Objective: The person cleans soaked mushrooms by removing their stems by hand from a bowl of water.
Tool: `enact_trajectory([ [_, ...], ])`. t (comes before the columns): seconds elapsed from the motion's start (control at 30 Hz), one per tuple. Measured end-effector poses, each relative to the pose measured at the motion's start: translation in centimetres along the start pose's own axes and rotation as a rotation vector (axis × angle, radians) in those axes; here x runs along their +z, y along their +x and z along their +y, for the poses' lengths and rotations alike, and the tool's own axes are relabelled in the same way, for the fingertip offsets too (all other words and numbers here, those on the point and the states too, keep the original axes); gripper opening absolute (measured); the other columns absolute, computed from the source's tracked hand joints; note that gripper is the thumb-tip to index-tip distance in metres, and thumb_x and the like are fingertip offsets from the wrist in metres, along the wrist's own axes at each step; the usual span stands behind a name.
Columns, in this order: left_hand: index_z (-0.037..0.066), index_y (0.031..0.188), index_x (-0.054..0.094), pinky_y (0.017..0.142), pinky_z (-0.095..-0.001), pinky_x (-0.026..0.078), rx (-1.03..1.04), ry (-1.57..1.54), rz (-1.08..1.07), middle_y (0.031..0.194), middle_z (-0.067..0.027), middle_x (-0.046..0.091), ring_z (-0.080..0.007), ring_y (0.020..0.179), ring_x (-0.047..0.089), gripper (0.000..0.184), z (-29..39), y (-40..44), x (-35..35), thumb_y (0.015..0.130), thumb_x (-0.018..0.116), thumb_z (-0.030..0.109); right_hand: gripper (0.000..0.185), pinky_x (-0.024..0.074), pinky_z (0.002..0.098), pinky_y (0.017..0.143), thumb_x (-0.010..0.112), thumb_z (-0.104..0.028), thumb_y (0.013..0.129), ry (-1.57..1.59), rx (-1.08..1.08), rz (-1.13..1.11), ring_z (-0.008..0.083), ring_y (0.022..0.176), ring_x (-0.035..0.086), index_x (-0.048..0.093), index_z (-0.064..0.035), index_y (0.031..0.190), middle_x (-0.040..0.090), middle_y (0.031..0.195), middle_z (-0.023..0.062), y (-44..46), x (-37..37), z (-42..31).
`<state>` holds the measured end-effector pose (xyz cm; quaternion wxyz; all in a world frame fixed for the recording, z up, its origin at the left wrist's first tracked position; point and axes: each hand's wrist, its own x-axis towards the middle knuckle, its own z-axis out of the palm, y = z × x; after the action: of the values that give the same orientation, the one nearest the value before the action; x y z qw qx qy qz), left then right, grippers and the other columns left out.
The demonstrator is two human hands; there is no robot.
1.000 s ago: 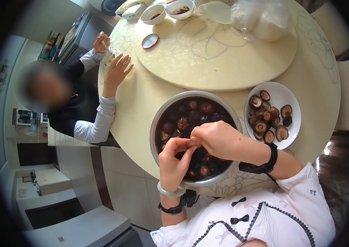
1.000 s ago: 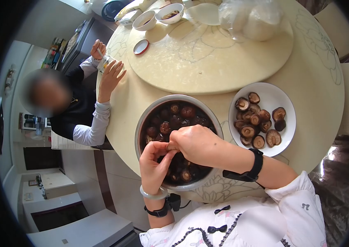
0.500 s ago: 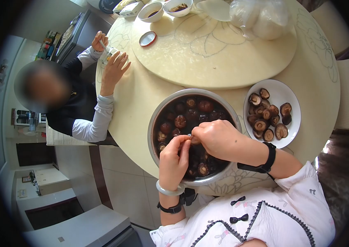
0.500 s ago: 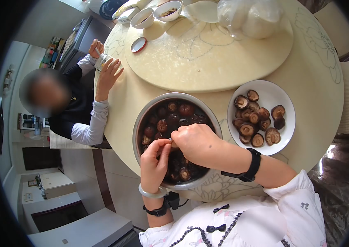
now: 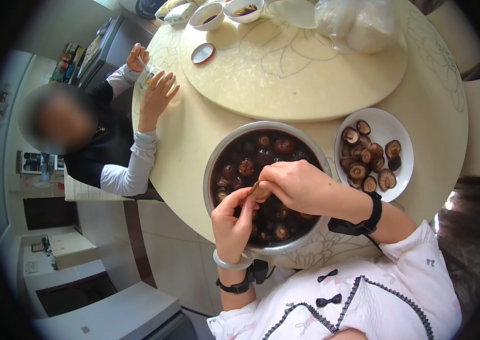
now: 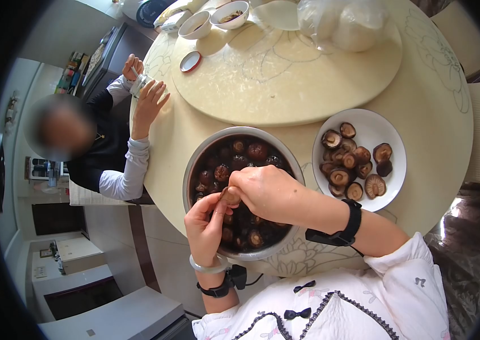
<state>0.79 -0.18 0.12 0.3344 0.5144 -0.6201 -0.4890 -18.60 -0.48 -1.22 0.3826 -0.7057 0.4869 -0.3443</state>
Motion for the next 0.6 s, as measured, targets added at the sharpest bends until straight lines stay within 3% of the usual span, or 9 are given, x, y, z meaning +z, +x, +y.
enact_trajectory([
  [0.17, -0.004, 0.105, 0.064, 0.069, -0.0253, 0.054, 0.113, 0.198, -0.07, 0.084, -0.0071, 0.069, -0.0133, 0.074, 0.066, 0.011, 0.19, 0.45, 0.15, 0.098, 0.057, 0.0, 0.017, 0.0546, 0.0425, 0.075, 0.065, -0.017, 0.089, 0.049, -0.081, -0.003, 0.0357, 0.085, 0.068, 0.063, -0.0005, 0.095, 0.068, 0.09, 0.0186, -0.02, -0.36, -0.02],
  [0.4, -0.004, 0.102, 0.061, 0.07, -0.0253, 0.053, 0.019, 0.091, -0.065, 0.087, -0.0072, 0.067, -0.012, 0.075, 0.065, 0.006, 0.3, 0.29, 0.05, 0.098, 0.058, -0.001, 0.014, 0.0545, 0.043, 0.071, 0.063, -0.014, 0.09, 0.06, -0.054, -0.014, 0.0359, 0.078, 0.068, 0.064, -0.0007, 0.086, 0.067, 0.081, 0.0181, -0.08, -0.41, -0.33],
  [0.6, -0.001, 0.113, 0.055, 0.077, -0.0238, 0.053, 0.132, -0.045, -0.086, 0.096, -0.0073, 0.065, -0.0123, 0.084, 0.065, 0.023, -0.13, 0.37, 0.3, 0.092, 0.062, -0.007, 0.015, 0.0538, 0.0432, 0.07, 0.06, -0.014, 0.092, 0.064, -0.018, -0.01, 0.036, 0.079, 0.068, 0.065, -0.0009, 0.087, 0.068, 0.082, 0.0175, 0.04, -0.39, -0.49],
])
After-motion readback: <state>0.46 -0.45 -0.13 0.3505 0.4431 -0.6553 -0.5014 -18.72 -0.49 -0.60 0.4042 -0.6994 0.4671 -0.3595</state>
